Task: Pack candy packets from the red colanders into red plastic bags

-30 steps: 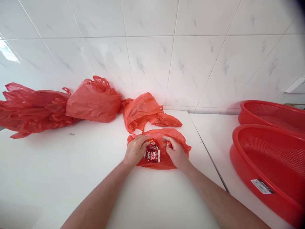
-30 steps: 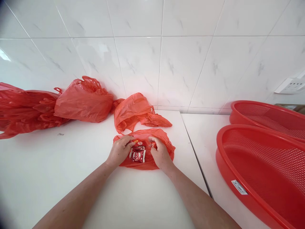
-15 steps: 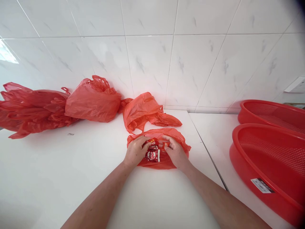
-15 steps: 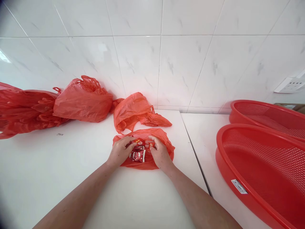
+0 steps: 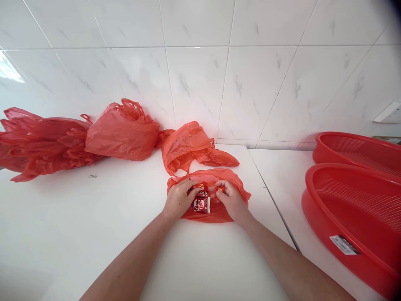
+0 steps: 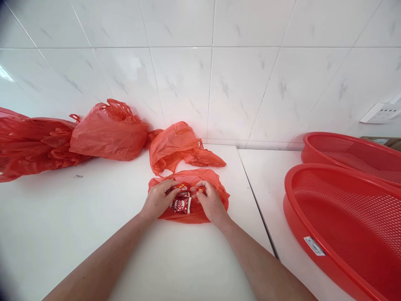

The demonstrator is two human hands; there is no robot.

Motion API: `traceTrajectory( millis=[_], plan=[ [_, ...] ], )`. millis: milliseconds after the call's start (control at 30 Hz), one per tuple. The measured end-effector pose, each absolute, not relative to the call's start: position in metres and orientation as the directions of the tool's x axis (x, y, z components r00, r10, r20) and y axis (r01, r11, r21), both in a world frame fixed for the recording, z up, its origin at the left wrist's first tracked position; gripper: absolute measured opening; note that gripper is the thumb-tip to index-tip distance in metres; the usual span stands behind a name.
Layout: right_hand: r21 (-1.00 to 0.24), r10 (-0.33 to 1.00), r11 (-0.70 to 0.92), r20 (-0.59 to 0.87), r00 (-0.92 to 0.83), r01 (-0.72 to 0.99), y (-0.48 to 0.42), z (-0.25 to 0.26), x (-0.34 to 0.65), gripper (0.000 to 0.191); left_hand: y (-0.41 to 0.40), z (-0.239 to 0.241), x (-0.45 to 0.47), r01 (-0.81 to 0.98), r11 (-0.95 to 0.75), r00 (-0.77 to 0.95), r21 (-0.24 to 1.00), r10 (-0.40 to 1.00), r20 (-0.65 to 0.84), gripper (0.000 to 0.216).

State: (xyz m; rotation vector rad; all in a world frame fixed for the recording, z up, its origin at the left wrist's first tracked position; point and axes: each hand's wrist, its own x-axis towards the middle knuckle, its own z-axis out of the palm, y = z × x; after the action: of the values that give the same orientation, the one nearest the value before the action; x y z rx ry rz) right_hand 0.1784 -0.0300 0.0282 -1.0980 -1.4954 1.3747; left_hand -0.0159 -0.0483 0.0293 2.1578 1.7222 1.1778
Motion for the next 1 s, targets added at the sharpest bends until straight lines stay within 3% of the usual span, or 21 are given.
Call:
traceTrajectory(
  millis=[500,800,1000],
  plan=[
    [-0.973,0.959,0.064,-0.002,-0.284,0.222,-0.035,0.037,0.18,0.022,-0.05,0.027,-0.013,0.759,-0.366,0.066,0.539,0.866,0.495,0.024],
    [-0.989,0.928,0.056,0.002,-0.372,0.135,-0.043,0.044,0.179,0.035,-0.058,0.035,-0.004,0.765,-0.536,0.263,0.356,0.765,0.588,0.03],
    [-0.994,0.92,0.038,-0.005,-0.392,0.101,-0.047,0.045,0.178,0.047,-0.062,0.037,0.0,0.752,-0.522,0.235,0.403,0.783,0.576,0.019]
  ],
)
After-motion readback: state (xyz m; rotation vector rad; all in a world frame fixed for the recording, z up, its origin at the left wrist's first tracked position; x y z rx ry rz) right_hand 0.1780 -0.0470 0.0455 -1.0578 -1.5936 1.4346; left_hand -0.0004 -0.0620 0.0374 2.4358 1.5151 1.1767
